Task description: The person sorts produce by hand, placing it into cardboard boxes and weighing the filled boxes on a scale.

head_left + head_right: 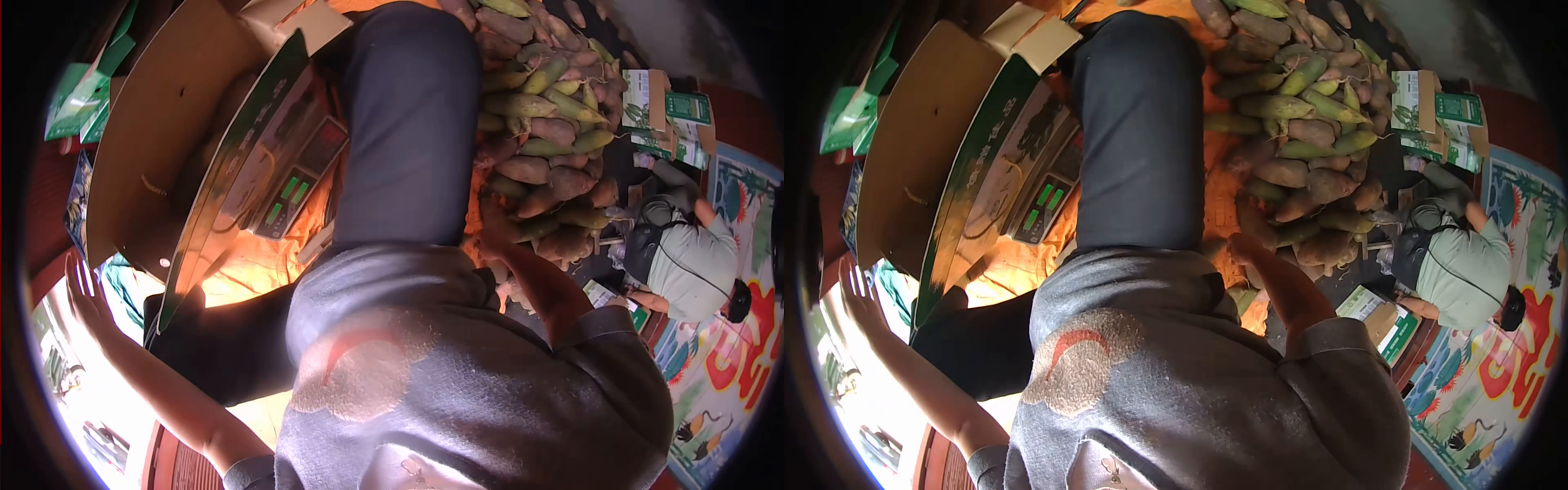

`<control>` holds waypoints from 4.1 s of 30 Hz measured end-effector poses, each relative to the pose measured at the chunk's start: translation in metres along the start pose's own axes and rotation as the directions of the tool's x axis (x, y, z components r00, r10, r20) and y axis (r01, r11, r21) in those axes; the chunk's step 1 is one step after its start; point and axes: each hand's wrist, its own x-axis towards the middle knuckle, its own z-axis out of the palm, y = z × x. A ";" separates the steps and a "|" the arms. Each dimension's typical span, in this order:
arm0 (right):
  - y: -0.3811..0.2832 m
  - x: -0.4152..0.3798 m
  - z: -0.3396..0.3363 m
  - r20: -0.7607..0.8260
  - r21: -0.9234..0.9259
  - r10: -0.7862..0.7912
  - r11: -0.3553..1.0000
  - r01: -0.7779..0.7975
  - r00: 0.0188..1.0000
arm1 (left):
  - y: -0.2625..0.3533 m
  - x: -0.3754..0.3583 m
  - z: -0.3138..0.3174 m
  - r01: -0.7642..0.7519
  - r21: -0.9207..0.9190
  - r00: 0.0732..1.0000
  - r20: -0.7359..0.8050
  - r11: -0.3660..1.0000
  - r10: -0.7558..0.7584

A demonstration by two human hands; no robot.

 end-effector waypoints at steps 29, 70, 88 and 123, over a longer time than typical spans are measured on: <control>0.068 0.059 -0.156 -0.849 0.495 0.454 0.863 0.106 0.271 | -0.008 0.004 -0.146 0.072 0.644 0.993 0.027 0.761 -0.116; 0.228 0.058 -0.254 -0.697 0.477 0.671 0.697 -0.536 0.251 | 0.071 -0.010 -0.069 -0.257 0.294 0.956 -0.064 0.921 0.287; -0.204 -0.155 -0.427 -0.793 -0.557 -0.610 0.715 0.423 -0.012 | 0.053 -0.030 0.045 -0.579 0.373 0.724 0.644 0.725 0.247; -0.296 -0.100 -0.423 -0.870 0.065 -0.449 0.302 0.951 0.202 | 0.026 -0.010 0.036 -0.644 0.318 0.727 0.537 0.696 0.428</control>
